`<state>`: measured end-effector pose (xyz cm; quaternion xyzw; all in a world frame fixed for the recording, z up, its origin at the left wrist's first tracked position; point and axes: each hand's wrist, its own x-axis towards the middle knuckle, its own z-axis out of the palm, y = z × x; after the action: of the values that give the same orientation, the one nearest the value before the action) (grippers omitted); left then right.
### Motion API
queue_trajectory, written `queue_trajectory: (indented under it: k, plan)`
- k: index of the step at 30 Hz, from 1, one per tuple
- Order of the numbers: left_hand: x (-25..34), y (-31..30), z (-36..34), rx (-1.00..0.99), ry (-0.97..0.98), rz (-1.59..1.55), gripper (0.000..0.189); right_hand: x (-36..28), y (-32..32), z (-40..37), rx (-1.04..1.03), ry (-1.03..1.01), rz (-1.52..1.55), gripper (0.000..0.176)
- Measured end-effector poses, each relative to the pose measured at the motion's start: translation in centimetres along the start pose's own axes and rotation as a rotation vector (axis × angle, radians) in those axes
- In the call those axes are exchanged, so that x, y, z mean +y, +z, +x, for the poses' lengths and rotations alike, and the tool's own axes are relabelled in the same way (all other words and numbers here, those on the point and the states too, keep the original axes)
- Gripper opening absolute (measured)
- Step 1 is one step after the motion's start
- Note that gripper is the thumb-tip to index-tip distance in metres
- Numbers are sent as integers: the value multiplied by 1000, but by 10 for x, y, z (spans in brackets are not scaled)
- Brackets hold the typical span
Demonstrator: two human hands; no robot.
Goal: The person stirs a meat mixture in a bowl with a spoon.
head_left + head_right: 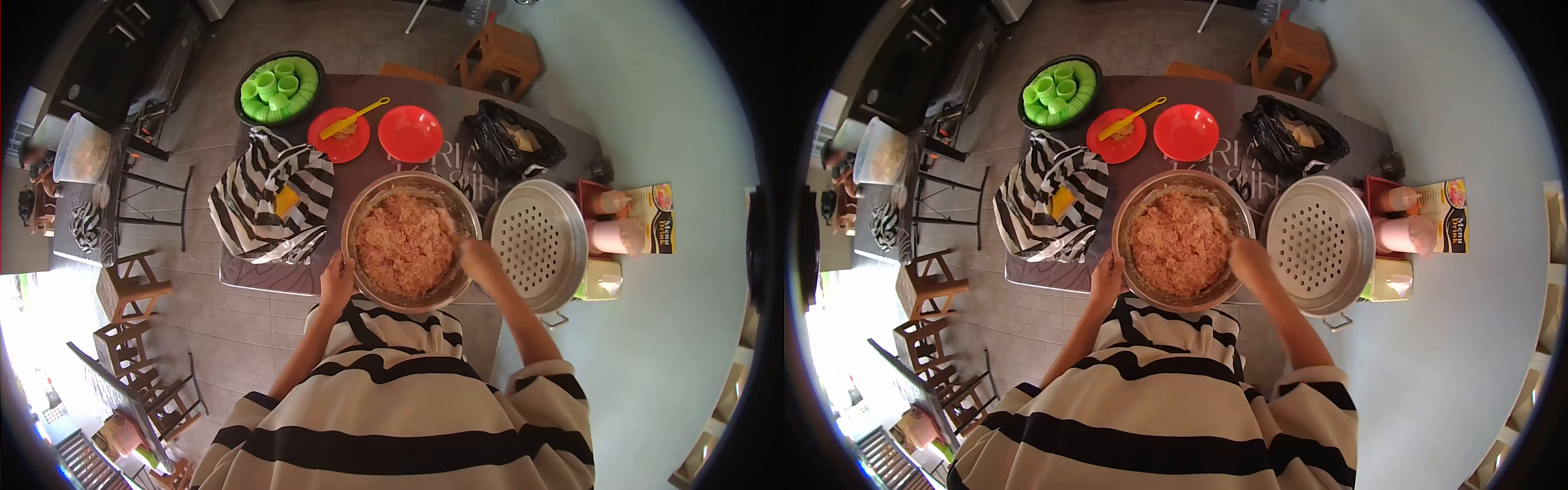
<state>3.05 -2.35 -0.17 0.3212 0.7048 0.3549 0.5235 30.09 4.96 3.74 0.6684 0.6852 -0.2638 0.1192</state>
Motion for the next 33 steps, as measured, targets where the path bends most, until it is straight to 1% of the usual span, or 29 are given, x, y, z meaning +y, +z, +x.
queue_trajectory:
  k: [1, 3, 4, 6, 7, 9, 10, 12, 16, 17, 18, 19, 21, 25, 26, 27, 28, 30, 31, 33]
  plan:
    - [-1, 0, 2, 4, 1, 3, 36, -8, 16, 11, 4, -39, 35, 19]
    - [-7, 2, 3, 36, 27, 64, 34, -42, 14, 9, 74, -148, -12, 19]
    - [-4, 1, 0, 32, 24, 71, 34, -53, 16, 8, 71, -144, -6, 19]
    - [4, 1, -1, 12, -5, 41, 33, -66, 17, 8, -6, -50, -55, 17]
    - [2, 2, 1, 9, -2, 43, 33, -67, 18, 2, -3, -47, -53, 17]
    - [-4, 1, 3, 13, 5, 50, 32, -69, 25, -25, 194, -209, -50, 17]
    - [-2, 2, 2, 8, 4, 51, 32, -74, 21, -40, 193, -204, -50, 17]
    - [2, 2, 0, 12, -64, 21, 32, -85, 9, -70, 103, -164, -11, 15]
    - [2, 1, 1, 5, -55, 29, 33, -90, 10, -112, 48, -177, -62, 17]
    - [4, 1, -1, 1, -60, 42, 34, -90, 15, -116, -44, -177, -73, 17]
    - [6, 1, -1, -3, -65, 53, 35, -89, 18, -116, -136, -176, -87, 17]
    - [6, 1, -1, -3, -65, 51, 35, -88, 25, -109, -136, -177, -89, 17]
    - [3, 1, 0, -16, -76, 36, 35, -89, 46, -84, -24, -123, 83, 15]
    - [3, 1, -2, 4, -51, 27, 34, -92, 57, -46, -67, -159, 26, 15]
    - [4, 0, -3, 2, -53, 45, 34, -88, 56, -41, -37, -229, 5, 16]
    - [5, 1, -3, -3, -53, 61, 34, -84, 53, -36, -4, -296, -18, 19]
    - [5, 3, -2, -8, -49, 60, 34, -83, 36, -35, 0, -291, -19, 19]
    - [2, 2, -2, 3, -76, 12, 33, -79, 5, -42, -94, -383, -145, 19]
    - [1, 0, -2, 8, -82, 13, 33, -73, -1, -44, -65, -398, -163, 16]
    - [0, 2, -2, -7, -84, -60, 32, -60, -45, -58, -88, -442, -208, 14]
